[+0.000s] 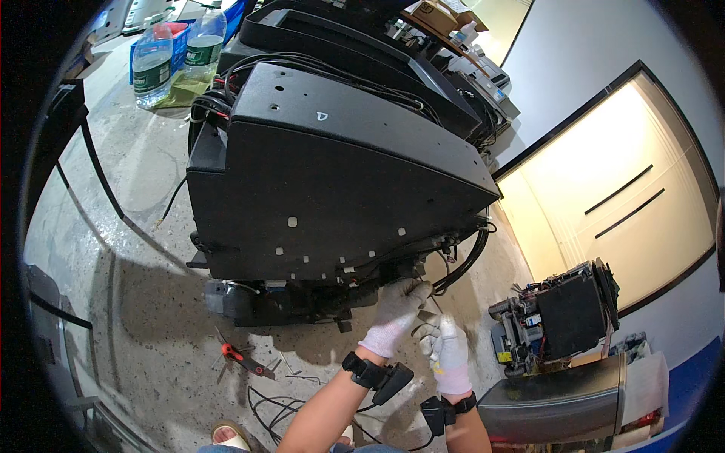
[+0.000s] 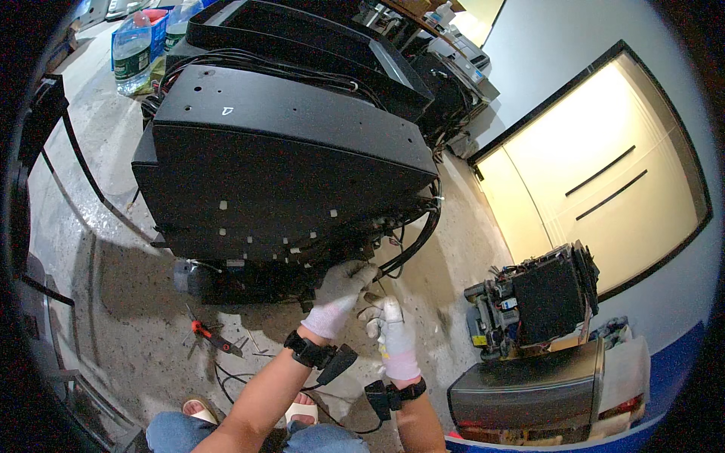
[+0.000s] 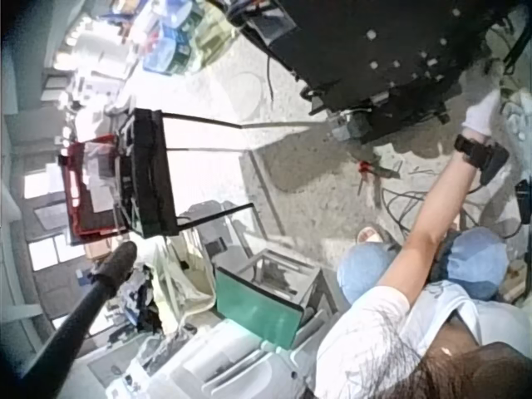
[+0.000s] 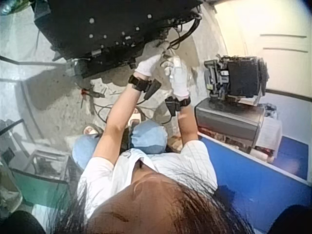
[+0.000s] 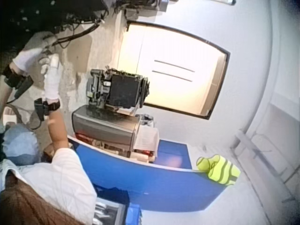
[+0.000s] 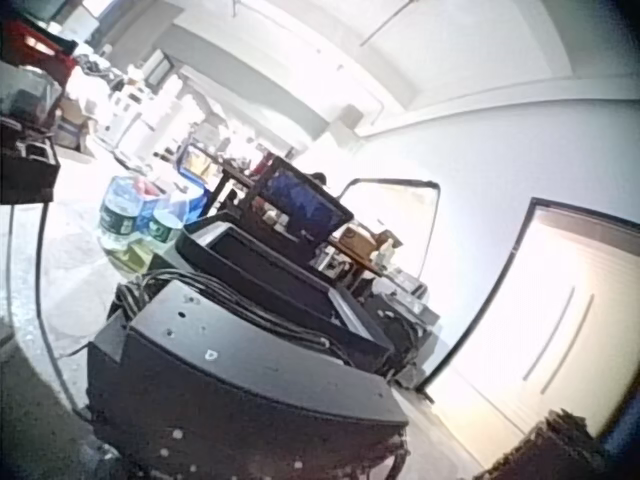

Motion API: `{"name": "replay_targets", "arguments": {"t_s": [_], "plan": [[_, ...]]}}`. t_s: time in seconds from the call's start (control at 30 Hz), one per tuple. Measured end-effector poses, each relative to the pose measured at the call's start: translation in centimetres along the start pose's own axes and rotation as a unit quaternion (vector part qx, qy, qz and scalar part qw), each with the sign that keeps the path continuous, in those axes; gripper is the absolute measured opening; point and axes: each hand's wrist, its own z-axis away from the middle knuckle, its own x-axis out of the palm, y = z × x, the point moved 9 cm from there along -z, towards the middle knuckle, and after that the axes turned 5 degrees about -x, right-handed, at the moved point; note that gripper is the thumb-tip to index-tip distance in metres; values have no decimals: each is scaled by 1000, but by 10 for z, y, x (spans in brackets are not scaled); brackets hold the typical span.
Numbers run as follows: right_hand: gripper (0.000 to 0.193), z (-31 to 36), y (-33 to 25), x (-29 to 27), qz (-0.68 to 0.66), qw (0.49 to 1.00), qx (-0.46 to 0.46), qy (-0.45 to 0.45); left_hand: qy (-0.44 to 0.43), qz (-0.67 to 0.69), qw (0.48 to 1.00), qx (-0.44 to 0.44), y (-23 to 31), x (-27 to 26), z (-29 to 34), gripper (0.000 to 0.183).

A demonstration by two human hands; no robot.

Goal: Connecting internal wires and installing a component onto an electromechanical robotic base using a screwdriver.

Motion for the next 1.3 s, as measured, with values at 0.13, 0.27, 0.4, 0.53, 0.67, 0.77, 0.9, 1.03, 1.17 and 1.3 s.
{"name": "replay_targets", "arguments": {"t_s": [0.13,0.27,0.4,0.53,0.67,0.77,0.9,1.03,1.17,1.3], "plan": [[37,-7,5,-4,13,1000,-11,-5,-5,20,1000,19,-9,-2,-7,25],[35,-7,-7,-3,133,990,-40,16,1,-45,998,48,-2,-7,-3,26],[28,-14,9,-16,-85,994,13,64,13,-32,997,62,-4,1,-5,27],[21,-17,14,-17,-69,997,21,-14,13,-50,997,58,-2,-3,-3,27],[18,3,-53,10,440,812,-377,71,32,-41,997,59,-5,-11,-4,27],[23,4,-49,3,465,783,-410,54,18,-51,994,99,-2,-3,-9,28],[34,-4,-24,-8,258,931,-259,-8,9,-73,994,77,-2,-10,-9,27],[44,0,13,-3,-6,997,39,-62,10,-51,997,65,-5,-8,-9,24],[35,-7,11,-1,-92,993,29,-69,2,-14,999,49,-6,-4,-9,22],[25,-8,13,2,-37,997,24,-62,15,-23,997,71,1,-10,-3,22]]}}
